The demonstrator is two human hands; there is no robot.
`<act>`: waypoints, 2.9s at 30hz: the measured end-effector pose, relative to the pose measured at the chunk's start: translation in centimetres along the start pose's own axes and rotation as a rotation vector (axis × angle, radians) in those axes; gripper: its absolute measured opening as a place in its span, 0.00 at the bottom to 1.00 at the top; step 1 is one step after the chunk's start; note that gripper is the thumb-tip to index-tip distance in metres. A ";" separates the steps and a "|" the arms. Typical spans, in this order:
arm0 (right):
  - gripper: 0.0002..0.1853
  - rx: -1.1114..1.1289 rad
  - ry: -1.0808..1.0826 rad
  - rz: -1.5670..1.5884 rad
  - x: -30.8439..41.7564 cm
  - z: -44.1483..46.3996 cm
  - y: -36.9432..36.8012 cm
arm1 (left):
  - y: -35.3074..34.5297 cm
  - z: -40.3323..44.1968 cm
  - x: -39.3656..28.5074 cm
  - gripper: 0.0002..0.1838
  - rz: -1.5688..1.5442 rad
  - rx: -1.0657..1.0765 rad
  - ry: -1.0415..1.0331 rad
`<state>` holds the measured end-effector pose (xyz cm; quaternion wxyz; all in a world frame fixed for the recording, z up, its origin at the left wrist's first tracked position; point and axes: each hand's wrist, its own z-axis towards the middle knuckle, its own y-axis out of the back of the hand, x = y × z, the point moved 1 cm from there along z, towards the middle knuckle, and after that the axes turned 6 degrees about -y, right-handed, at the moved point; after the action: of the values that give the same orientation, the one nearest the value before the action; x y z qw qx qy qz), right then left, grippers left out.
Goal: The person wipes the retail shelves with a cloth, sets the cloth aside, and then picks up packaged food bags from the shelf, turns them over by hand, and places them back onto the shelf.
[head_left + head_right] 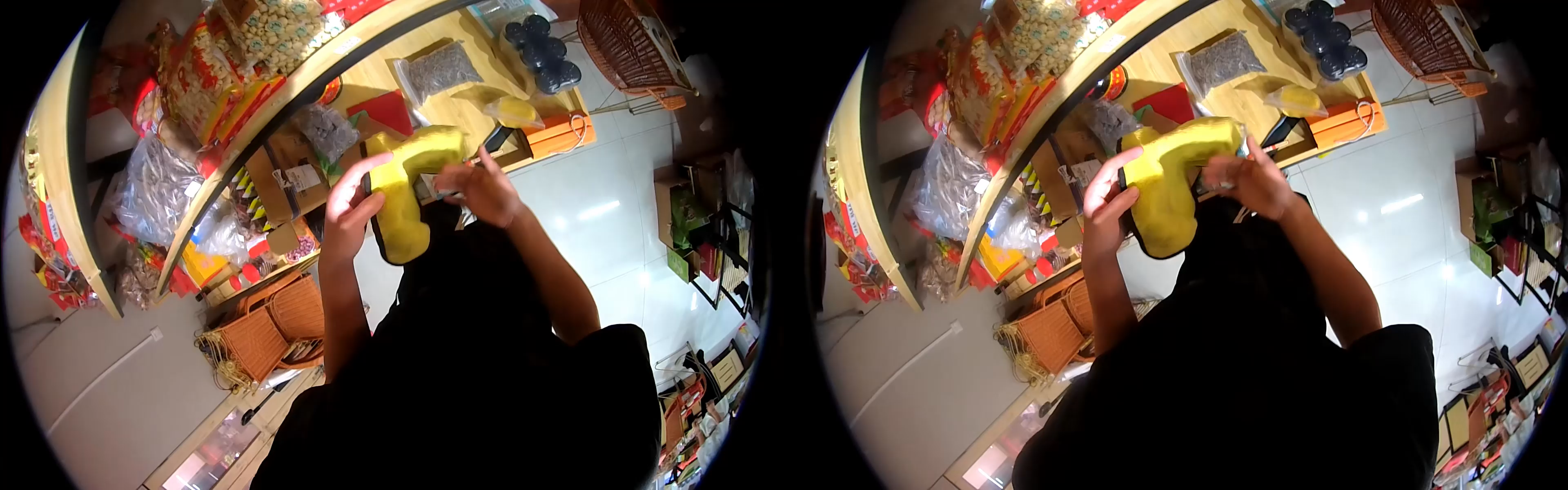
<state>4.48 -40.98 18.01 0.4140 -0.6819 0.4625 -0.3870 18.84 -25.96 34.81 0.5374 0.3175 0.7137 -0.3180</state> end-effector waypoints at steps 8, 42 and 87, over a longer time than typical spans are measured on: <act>0.28 0.062 -0.118 -0.212 -2.7 3.3 -3.1 | -2.1 -1.9 -1.6 0.36 -0.129 -0.035 -0.118; 0.25 -0.480 0.726 -1.084 5.5 -7.7 -6.7 | 3.1 -1.6 1.1 0.08 0.769 -0.376 -0.183; 0.20 -1.136 0.323 -1.136 3.6 16.0 16.6 | 17.2 9.2 30.2 0.14 0.574 -0.507 0.341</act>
<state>14.87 -44.93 -2.49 -0.3253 -0.8538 0.2261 -0.3377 31.09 -19.67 1.59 0.5394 0.4092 0.7306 0.0876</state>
